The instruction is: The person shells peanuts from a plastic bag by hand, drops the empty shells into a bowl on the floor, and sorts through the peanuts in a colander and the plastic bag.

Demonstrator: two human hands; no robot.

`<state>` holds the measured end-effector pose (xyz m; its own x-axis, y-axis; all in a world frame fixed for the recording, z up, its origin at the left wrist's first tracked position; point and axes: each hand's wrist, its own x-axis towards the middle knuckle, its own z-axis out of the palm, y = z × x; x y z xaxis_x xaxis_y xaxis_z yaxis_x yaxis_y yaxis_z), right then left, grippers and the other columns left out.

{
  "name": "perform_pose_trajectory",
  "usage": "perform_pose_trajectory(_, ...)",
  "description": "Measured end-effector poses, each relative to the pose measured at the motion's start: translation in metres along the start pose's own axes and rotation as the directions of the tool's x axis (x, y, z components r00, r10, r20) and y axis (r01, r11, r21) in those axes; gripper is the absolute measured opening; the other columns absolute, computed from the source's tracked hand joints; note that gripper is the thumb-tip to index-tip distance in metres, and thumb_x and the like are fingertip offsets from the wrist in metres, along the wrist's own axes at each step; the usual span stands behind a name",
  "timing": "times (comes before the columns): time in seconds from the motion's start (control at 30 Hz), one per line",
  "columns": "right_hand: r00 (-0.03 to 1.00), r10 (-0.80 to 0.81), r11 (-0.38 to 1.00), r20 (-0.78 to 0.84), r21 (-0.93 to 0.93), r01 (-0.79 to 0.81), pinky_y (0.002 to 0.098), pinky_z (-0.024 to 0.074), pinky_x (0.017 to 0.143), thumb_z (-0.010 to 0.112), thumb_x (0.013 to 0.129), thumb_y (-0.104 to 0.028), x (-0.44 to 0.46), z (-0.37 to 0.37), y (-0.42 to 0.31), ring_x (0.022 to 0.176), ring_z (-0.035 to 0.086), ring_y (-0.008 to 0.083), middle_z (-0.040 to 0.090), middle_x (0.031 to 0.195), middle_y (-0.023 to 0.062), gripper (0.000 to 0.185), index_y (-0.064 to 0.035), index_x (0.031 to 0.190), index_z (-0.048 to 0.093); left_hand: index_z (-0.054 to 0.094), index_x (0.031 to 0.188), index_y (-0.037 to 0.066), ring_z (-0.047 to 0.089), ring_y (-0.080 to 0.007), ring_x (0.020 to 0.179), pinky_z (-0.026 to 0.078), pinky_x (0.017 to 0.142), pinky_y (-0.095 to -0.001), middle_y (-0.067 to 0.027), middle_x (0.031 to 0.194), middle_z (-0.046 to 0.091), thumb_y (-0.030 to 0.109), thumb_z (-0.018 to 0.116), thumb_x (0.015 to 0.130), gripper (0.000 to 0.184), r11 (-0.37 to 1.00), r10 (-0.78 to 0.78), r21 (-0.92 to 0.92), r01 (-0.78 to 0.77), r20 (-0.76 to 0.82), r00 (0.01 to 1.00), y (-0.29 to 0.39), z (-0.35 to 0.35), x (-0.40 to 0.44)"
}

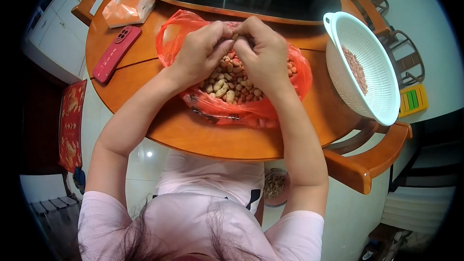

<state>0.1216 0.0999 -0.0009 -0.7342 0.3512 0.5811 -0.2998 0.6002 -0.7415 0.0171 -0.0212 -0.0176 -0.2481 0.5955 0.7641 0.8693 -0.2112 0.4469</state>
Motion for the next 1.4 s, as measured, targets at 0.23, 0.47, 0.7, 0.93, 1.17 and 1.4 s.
perform_pose_trajectory(0.23, 0.998, -0.048, 0.996, -0.047, -0.082, 0.044, 0.0288, 0.0429, 0.058, 0.052, 0.076, 0.0, -0.001, 0.006, -0.006, 0.06, 0.05, 0.0159, 0.052, 0.065, 0.0086, 0.003, 0.0, 0.078, 0.052, 0.052, 0.088, -0.001, 0.059, -0.0232, 0.072, 0.047, 0.063, -0.031, -0.0137, 0.08, 0.059, 0.003, 0.06, 0.084, 0.009, 0.989, -0.098, -0.112, 0.1, 0.025, 0.995, 0.001, 0.003, 0.0)
perform_pose_trajectory(0.47, 1.0, -0.016, 0.993, -0.012, -0.116, 0.015, 0.0204, 0.0392, 0.057, 0.048, 0.08, 0.001, -0.001, 0.003, -0.006, 0.062, 0.044, 0.0047, 0.05, 0.068, -0.0009, 0.007, -0.0005, 0.083, 0.053, 0.056, 0.093, -0.001, 0.057, -0.0082, 0.078, 0.048, 0.07, -0.0242, -0.0048, 0.085, 0.062, 0.007, 0.058, 0.089, 0.009, 0.943, -0.194, -0.241, 0.228, 0.157, 0.968, -0.008, 0.002, 0.0)
perform_pose_trajectory(0.7, 1.0, 0.013, 0.991, 0.0, -0.13, -0.013, 0.0213, 0.0398, 0.061, 0.046, 0.079, 0.001, 0.0, 0.002, -0.005, 0.065, 0.043, 0.0058, 0.048, 0.069, -0.0008, 0.008, -0.0004, 0.084, 0.053, 0.056, 0.094, -0.002, 0.058, -0.0087, 0.084, 0.048, 0.075, -0.0236, -0.0043, 0.089, 0.062, 0.009, 0.058, 0.09, 0.011, 0.912, -0.254, -0.271, 0.309, 0.22, 0.942, -0.004, 0.0, 0.002)
perform_pose_trajectory(0.93, 0.999, 0.048, 0.991, 0.012, -0.122, -0.047, 0.0217, 0.0404, 0.062, 0.046, 0.08, 0.001, -0.001, 0.001, -0.006, 0.066, 0.044, 0.0062, 0.048, 0.071, -0.0008, 0.01, -0.001, 0.086, 0.053, 0.057, 0.093, -0.002, 0.058, -0.0104, 0.081, 0.048, 0.072, -0.0249, -0.0056, 0.089, 0.061, 0.01, 0.059, 0.088, 0.012, 0.903, -0.227, -0.331, 0.275, 0.177, 0.958, -0.012, 0.006, 0.001)
perform_pose_trajectory(1.17, 0.974, 0.22, 0.97, 0.051, 0.097, -0.224, 0.0297, 0.0479, 0.067, 0.052, 0.085, -0.01, 0.003, -0.008, -0.001, 0.071, 0.06, 0.02, 0.062, 0.08, 0.0112, 0.017, -0.0007, 0.098, 0.058, 0.056, 0.093, -0.001, 0.06, -0.0113, 0.081, 0.048, 0.073, -0.0248, -0.0067, 0.088, 0.062, 0.009, 0.061, 0.088, 0.012, 0.946, -0.229, -0.213, 0.242, 0.088, 0.97, -0.006, 0.004, 0.004)
perform_pose_trajectory(1.4, 0.996, 0.0, 0.986, 0.092, -0.168, 0.015, 0.0307, 0.0475, 0.068, 0.051, 0.082, -0.002, 0.001, -0.005, -0.002, 0.071, 0.06, 0.0214, 0.062, 0.08, 0.0135, 0.014, -0.0001, 0.095, 0.058, 0.053, 0.092, 0.0, 0.062, -0.0234, 0.074, 0.048, 0.063, -0.0295, -0.0139, 0.081, 0.06, 0.005, 0.061, 0.085, 0.011, 1.0, -0.011, 0.025, 0.01, 0.053, 0.999, -0.012, 0.005, 0.002)
